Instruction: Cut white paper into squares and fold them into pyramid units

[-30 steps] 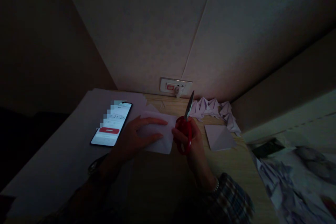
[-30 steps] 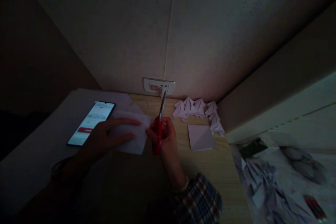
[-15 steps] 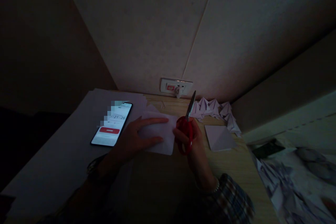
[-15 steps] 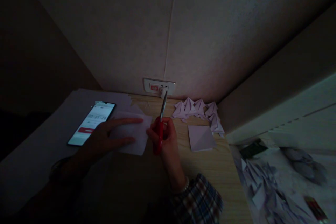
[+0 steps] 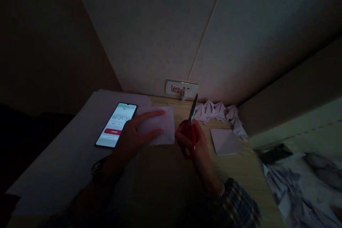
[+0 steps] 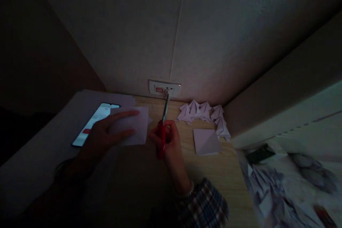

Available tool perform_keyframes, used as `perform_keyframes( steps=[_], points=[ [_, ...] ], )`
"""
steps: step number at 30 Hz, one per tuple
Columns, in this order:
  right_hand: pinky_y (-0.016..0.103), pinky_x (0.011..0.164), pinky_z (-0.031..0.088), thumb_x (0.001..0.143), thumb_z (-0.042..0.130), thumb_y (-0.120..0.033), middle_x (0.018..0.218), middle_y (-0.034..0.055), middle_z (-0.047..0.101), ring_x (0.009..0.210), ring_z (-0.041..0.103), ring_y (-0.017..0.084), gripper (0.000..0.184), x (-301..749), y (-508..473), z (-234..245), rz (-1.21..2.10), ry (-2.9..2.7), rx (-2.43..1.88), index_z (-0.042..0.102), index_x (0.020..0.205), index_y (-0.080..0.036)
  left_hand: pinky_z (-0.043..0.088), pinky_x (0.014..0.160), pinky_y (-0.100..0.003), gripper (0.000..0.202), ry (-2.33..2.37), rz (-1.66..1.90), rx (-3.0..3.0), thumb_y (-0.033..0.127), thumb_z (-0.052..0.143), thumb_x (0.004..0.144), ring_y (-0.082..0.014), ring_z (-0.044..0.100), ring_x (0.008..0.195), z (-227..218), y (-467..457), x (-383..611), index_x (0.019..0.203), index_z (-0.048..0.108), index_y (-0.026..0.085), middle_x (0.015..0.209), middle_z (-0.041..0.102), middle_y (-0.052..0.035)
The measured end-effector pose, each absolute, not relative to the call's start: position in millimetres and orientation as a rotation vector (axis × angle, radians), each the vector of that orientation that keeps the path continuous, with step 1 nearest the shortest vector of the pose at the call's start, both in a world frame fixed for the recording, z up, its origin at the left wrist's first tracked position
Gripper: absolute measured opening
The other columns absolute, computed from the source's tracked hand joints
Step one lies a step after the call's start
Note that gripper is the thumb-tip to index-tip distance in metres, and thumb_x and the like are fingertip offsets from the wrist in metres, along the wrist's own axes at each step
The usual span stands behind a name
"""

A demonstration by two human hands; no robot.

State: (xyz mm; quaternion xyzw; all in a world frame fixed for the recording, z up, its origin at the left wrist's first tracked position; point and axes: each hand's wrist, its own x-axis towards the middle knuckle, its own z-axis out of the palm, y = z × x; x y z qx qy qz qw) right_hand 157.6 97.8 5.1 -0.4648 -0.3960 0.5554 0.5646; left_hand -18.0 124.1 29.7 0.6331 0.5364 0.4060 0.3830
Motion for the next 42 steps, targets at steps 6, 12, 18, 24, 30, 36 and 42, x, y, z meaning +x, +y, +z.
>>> perform_keyframes(
  steps=[6,12,18,24,30,36,42],
  points=[
    [0.026,0.053,0.038,0.065,0.076,-0.025,0.069,-0.0065,0.058,0.058,0.051,0.013,0.03,153.7,99.4,1.9,1.322,-0.946,-1.11,0.05,0.079,-0.024,0.045,0.101,-0.046,0.043,1.437,1.132,1.475,0.035,0.074,0.071,-0.0299,0.057,0.118,29.0,125.3,-20.3,0.113,0.068,0.03,0.128,0.065,-0.0011],
    [0.035,0.067,0.046,0.07,0.07,-0.028,0.075,-0.0006,0.061,0.07,0.058,0.02,0.026,164.2,106.0,-8.9,0.929,-1.181,-1.399,0.05,0.085,-0.023,0.048,0.098,-0.045,0.044,1.458,1.162,1.439,0.035,0.074,0.071,-0.0301,0.058,0.116,28.5,125.8,-20.5,0.114,0.068,0.031,0.128,0.065,-0.0007],
    [0.046,0.077,0.046,0.077,0.063,-0.018,0.096,0.0125,0.062,0.085,0.059,0.028,0.016,174.1,108.8,-20.8,0.511,-1.667,-1.677,0.063,0.093,-0.018,0.05,0.095,-0.042,0.042,1.473,1.187,1.459,0.035,0.071,0.073,-0.0287,0.058,0.117,27.7,126.4,-21.8,0.115,0.067,0.031,0.129,0.064,-0.0001],
    [0.051,0.087,0.041,0.077,0.063,-0.014,0.101,0.0153,0.061,0.098,0.055,0.033,0.02,169.3,105.7,-16.1,0.35,-1.793,-1.772,0.07,0.096,-0.016,0.048,0.097,-0.038,0.037,1.497,1.196,1.496,0.034,0.069,0.075,-0.0268,0.058,0.118,23.1,127.1,-18.9,0.111,0.067,0.028,0.125,0.066,-0.0016],
    [0.035,0.075,0.048,0.082,0.06,-0.031,0.086,0.003,0.067,0.082,0.061,0.022,0.01,156.3,100.7,-5.1,0.937,-1.426,-1.312,0.066,0.086,-0.024,0.044,0.101,-0.042,0.035,1.474,1.172,1.526,0.033,0.067,0.075,-0.0283,0.057,0.117,20.7,126.5,-14.1,0.108,0.068,0.022,0.122,0.067,-0.0047],
    [0.028,0.061,0.045,0.073,0.069,-0.032,0.065,-0.0019,0.06,0.064,0.057,0.017,0.018,151.1,100.6,-3.3,1.053,-1.281,-1.306,0.06,0.062,-0.022,0.049,0.095,-0.041,0.06,1.405,1.257,1.476,0.03,0.071,0.07,-0.0288,0.058,0.116,20.8,127.6,-11.5,0.127,0.053,0.023,0.124,0.065,-0.0072],
    [0.03,0.068,0.048,0.081,0.066,-0.036,0.077,0.0015,0.063,0.075,0.061,0.018,0.017,159.3,97.9,-4.3,0.987,-1.164,-1.293,0.062,0.075,-0.021,0.057,0.073,-0.034,0.063,1.307,1.164,1.229,0.03,0.075,0.065,-0.0275,0.069,0.097,17.8,132.2,-16.0,0.124,0.055,0.023,0.103,0.073,-0.0071]
  ],
)
